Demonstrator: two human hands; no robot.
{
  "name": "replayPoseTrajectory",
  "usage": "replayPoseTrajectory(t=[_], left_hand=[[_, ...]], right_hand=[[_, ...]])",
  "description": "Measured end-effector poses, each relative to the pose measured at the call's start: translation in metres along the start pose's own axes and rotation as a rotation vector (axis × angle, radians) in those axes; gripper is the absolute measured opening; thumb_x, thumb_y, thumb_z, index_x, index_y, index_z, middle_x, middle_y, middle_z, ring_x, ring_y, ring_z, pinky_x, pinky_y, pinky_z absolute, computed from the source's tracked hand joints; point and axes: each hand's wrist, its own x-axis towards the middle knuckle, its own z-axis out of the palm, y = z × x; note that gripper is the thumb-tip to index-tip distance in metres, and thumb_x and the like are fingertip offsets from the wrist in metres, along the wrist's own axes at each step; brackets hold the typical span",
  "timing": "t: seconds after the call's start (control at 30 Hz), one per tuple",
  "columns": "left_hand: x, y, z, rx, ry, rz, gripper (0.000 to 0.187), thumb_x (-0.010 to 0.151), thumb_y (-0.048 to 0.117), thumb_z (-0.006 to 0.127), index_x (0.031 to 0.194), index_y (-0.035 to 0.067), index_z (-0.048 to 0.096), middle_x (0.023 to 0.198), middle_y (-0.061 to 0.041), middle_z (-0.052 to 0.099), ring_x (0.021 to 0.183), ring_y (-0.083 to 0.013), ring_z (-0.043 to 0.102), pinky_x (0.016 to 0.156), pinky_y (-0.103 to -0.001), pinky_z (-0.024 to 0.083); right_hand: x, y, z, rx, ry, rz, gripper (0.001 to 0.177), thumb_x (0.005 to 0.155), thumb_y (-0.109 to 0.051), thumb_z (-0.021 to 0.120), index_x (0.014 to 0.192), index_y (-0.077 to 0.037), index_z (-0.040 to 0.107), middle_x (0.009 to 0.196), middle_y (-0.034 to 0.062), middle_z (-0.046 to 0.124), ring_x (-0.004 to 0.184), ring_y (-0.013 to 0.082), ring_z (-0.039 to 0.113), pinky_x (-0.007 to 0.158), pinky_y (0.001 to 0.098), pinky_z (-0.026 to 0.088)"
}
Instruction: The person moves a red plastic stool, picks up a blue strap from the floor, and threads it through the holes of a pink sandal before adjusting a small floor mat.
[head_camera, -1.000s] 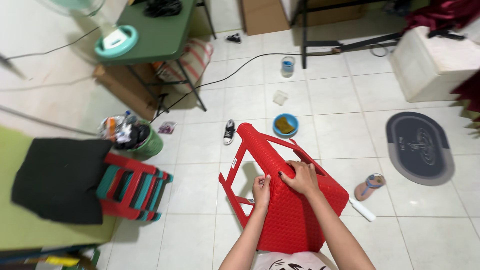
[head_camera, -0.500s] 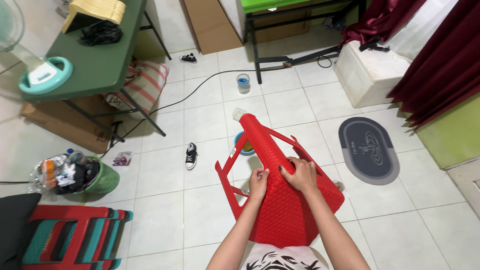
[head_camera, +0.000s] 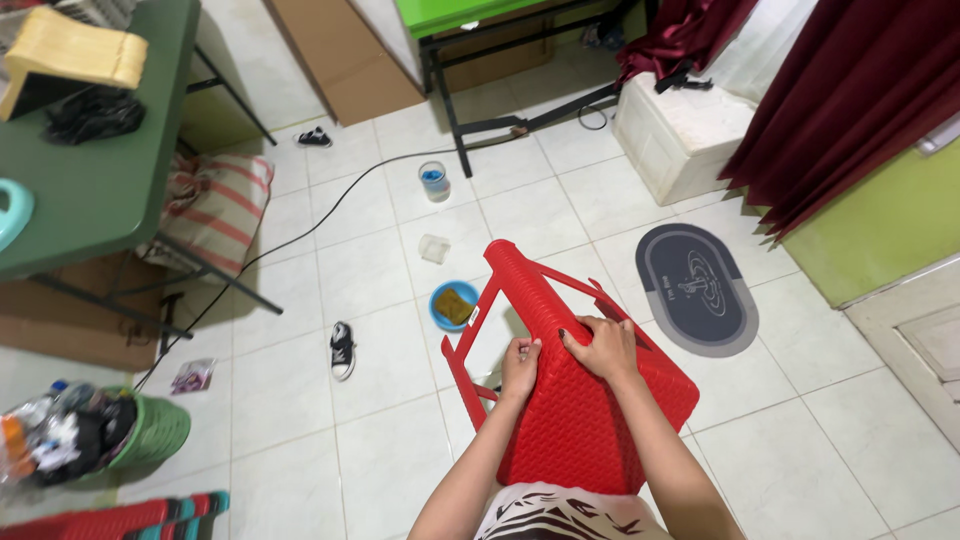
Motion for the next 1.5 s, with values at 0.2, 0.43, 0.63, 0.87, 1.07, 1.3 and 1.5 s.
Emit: replayPoseTrajectory(t=[0.2,0.43,0.63,0.87,1.07,1.3,1.5], left_hand=[[0.087,0.017,0.035,0.054,-0.077,0.002,0.034,0.095,0.035,0.066,0.108,0.003,0.064,0.098,-0.008,0.067,0.091,-0.0181,0.063,0.085,-0.031,0.051],[0.181,0.06,0.054,0.154,-0.169,0.03,0.037,0.096,0.036,0.065,0.11,0.002,0.064,0.098,-0.008,0.067,0.09,-0.0194,0.063,0.083,-0.033,0.052],[0.242,0.078,0.078,0.106,-0.225,0.117,0.036,0.101,0.035,0.062,0.11,0.001,0.063,0.097,-0.01,0.068,0.091,-0.0191,0.062,0.084,-0.033,0.051],[0.304,0.082,0.113,0.126,-0.293,0.101,0.032,0.101,0.033,0.061,0.109,0.002,0.061,0.094,-0.009,0.067,0.087,-0.0181,0.061,0.082,-0.032,0.051],[0.387,0.098,0.164,0.142,-0.283,0.084,0.032,0.101,0.034,0.061,0.107,0.003,0.061,0.091,-0.006,0.065,0.083,-0.0168,0.059,0.079,-0.032,0.051],[0.464,0.124,0.245,0.131,-0.281,0.086,0.034,0.102,0.037,0.061,0.107,0.004,0.061,0.089,-0.006,0.064,0.082,-0.0166,0.057,0.079,-0.031,0.05],[0.485,0.139,0.307,0.177,-0.331,0.044,0.035,0.1,0.038,0.06,0.11,0.004,0.061,0.09,-0.007,0.067,0.081,-0.0172,0.06,0.079,-0.031,0.051]], right_hand=[[0.077,0.017,-0.004,-0.016,0.012,0.087,0.062,0.081,-0.06,0.067,0.114,-0.009,0.078,0.085,0.0146,0.078,0.079,0.025,0.072,0.095,0.0361,0.04],[0.169,0.021,-0.009,0.0,0.072,0.182,0.061,0.08,-0.06,0.068,0.114,-0.01,0.078,0.08,0.016,0.078,0.078,0.0236,0.071,0.095,0.0344,0.04],[0.236,0.03,-0.017,-0.077,0.215,0.116,0.056,0.079,-0.058,0.07,0.107,-0.01,0.08,0.092,0.0154,0.077,0.076,0.0286,0.069,0.089,0.038,0.04],[0.292,0.05,-0.029,-0.039,0.157,0.192,0.056,0.078,-0.058,0.07,0.111,-0.013,0.08,0.087,0.0167,0.077,0.072,0.0296,0.069,0.093,0.0387,0.04],[0.384,0.088,-0.042,-0.017,0.176,0.156,0.055,0.079,-0.057,0.069,0.111,-0.013,0.08,0.078,0.0167,0.075,0.07,0.0296,0.069,0.095,0.0397,0.039],[0.478,0.148,-0.071,-0.049,0.198,0.132,0.053,0.08,-0.056,0.072,0.106,-0.011,0.08,0.075,0.0156,0.074,0.068,0.0279,0.069,0.091,0.0384,0.042],[0.52,0.214,-0.07,-0.079,0.269,0.141,0.051,0.078,-0.055,0.072,0.102,-0.011,0.081,0.075,0.0119,0.075,0.069,0.027,0.069,0.09,0.04,0.043]])
